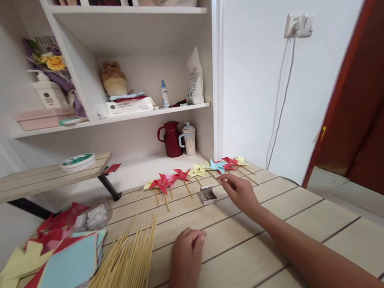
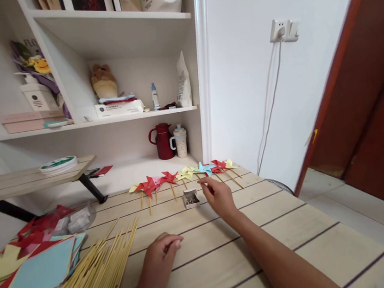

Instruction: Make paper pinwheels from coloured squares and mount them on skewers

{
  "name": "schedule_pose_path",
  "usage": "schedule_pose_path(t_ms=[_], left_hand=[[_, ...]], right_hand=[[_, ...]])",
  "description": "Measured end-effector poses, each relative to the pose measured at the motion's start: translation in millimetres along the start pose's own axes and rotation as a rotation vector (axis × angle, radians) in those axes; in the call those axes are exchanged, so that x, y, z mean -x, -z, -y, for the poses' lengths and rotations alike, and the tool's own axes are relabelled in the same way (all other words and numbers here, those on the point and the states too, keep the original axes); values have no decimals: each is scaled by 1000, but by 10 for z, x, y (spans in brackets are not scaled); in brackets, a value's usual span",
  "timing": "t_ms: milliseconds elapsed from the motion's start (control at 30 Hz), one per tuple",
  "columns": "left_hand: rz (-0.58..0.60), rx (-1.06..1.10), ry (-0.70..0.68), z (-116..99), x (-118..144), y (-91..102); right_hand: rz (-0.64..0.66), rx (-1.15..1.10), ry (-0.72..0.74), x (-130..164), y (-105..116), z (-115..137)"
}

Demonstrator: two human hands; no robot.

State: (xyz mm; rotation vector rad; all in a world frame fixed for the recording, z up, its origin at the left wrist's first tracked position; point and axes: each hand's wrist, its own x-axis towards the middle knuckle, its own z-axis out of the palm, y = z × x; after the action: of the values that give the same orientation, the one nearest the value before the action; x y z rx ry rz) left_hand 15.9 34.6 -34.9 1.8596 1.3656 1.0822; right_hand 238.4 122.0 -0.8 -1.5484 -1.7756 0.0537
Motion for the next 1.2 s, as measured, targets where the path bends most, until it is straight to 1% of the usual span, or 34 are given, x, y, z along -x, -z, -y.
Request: schedule_pose_path(t_ms=[67,133,233,367,467,533,567,633,667,700,733,767,800,867,900,933,1000,1067,1133,1200], left_hand=[[-3,-29,-31,-9,2,1],[13,-130,-79,-32,3,7],[45,-205,-99,-102,26,42],[157,-315,-158,-215,175,149],[240,-400,-204,-252,376,297],[302,-456,-250,-248,503,476],[346,-517,-317,-240,551,602],[340,-592,-397,-219,608,932],[290,-634,-385,-204,617,1131],[206,-683,-364,-185,616,1342],[89,-747,-289,-161,609,1557],[1,-778,-237,-131,600,1766],[-61,-799,-206,-94,593,1958],[-118,-892,-135,-5,591,2262],[-107,-956,-83,43,598,2366],[-91,-1011,-37,92,609,2439],[-16,-1082,50,179,633,2505],[49,-1119,97,245,650,2508],[92,-1123,114,291,654,2494],[46,-1068,110,318,652,2494]], right_hand=[[78,-63,106,116,-55,190],[186,-119,199,237,-144,362],[333,-166,281,392,-297,532],[477,-165,365,499,-427,583],[522,-141,386,510,-463,560],[536,-134,395,503,-473,545],[541,-132,398,500,-475,541],[548,-130,402,498,-474,539],[550,-131,403,498,-470,541],[554,-132,402,499,-465,544],[557,-134,401,500,-459,547],[561,-137,398,501,-454,550],[565,-140,394,501,-450,552],[570,-146,384,498,-444,556],[571,-148,379,497,-442,557],[573,-150,375,494,-441,557],[574,-154,372,490,-440,556],[573,-155,373,486,-440,551],[572,-156,380,485,-443,543],[570,-157,389,485,-447,531]])
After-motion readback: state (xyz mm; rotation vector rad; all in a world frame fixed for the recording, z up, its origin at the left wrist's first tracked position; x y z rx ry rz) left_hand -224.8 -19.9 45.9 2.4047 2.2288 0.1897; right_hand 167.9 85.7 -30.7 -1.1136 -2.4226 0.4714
